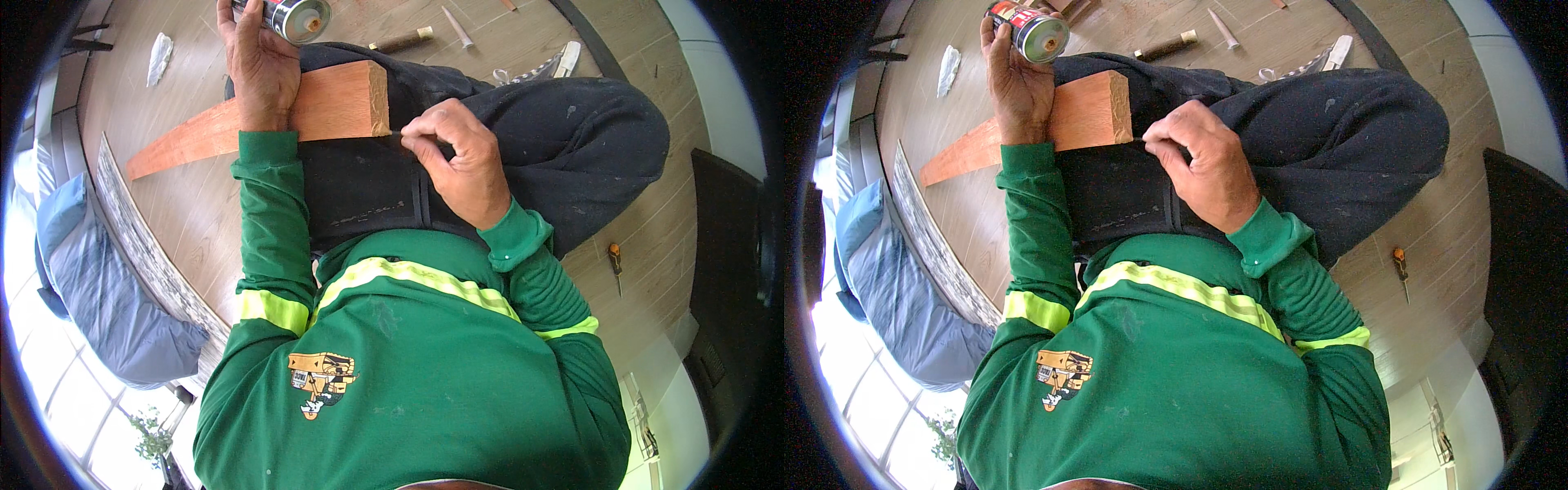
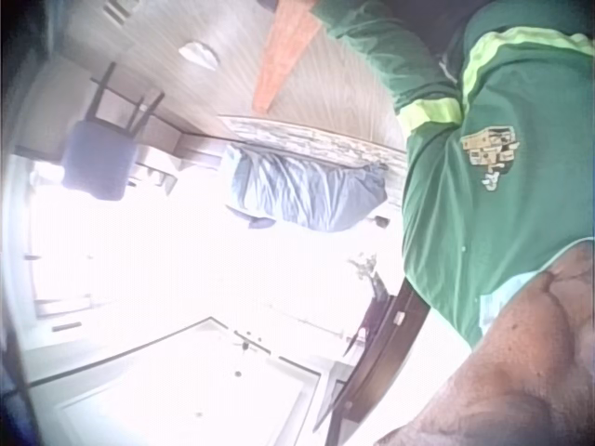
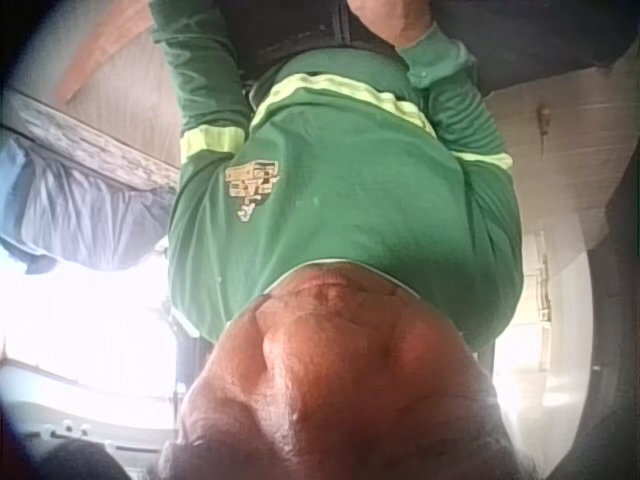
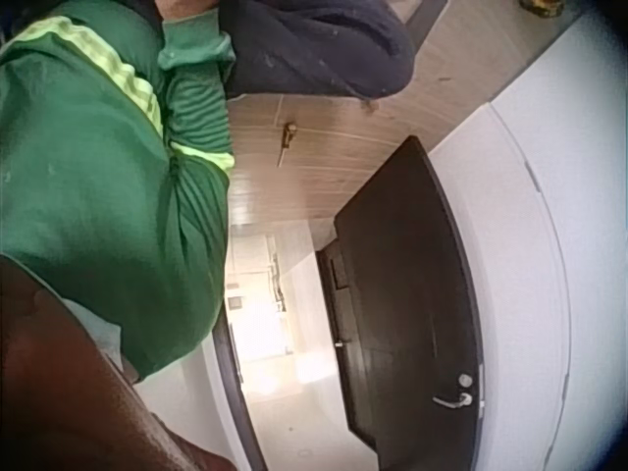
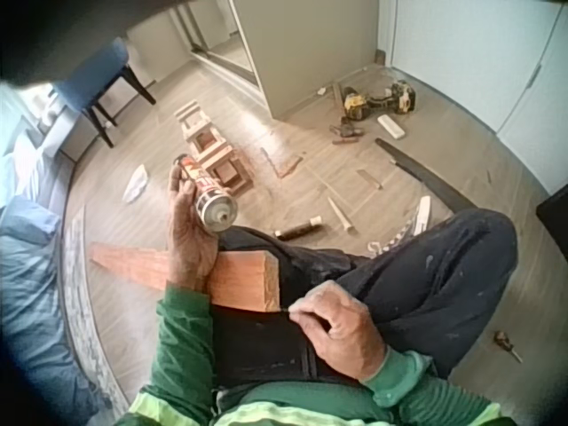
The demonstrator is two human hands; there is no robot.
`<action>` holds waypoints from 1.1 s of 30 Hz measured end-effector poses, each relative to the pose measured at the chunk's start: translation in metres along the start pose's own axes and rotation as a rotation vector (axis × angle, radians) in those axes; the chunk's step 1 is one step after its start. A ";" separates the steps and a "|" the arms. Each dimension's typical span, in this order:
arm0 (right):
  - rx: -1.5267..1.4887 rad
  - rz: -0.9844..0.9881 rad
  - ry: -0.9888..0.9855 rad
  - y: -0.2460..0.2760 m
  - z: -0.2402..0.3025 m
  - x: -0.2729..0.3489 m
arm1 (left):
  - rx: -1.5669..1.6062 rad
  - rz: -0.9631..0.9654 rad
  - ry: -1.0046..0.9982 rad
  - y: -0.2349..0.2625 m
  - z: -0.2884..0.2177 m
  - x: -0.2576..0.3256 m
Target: The person sits on the floor and uses a hand saw to cut a small wooden dowel. They then apply glue from a tube to the dowel and insert it into a pre-drilled hole in a larger wooden block, pressing the pieces together to assemble them.
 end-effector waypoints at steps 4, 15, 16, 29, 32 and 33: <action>-0.043 -0.021 -0.051 -0.002 -0.006 -0.001 | -0.004 0.006 -0.003 0.002 0.001 0.001; -0.075 -0.010 -0.072 0.001 -0.004 -0.007 | 0.007 0.011 -0.005 0.002 0.000 0.001; -0.107 0.009 -0.072 0.001 -0.003 -0.007 | 0.003 0.010 -0.002 0.002 0.000 0.001; -0.026 -0.019 -0.054 0.006 -0.008 -0.019 | -0.009 0.032 -0.013 0.004 0.000 0.001; -0.015 0.044 0.000 0.007 -0.002 -0.015 | -0.022 0.023 0.009 0.002 0.000 0.002; 0.005 0.058 0.014 0.007 0.000 -0.016 | -0.012 0.020 0.005 0.002 0.000 0.001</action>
Point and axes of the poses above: each hand's wrist, its own x-axis away from the middle knuckle, its own y-axis out of the back of the hand, z = x × y, the point moved 1 cm from there along -x, towards the middle knuckle, and after that the axes turned 12 degrees about z, right-handed, at the moved point
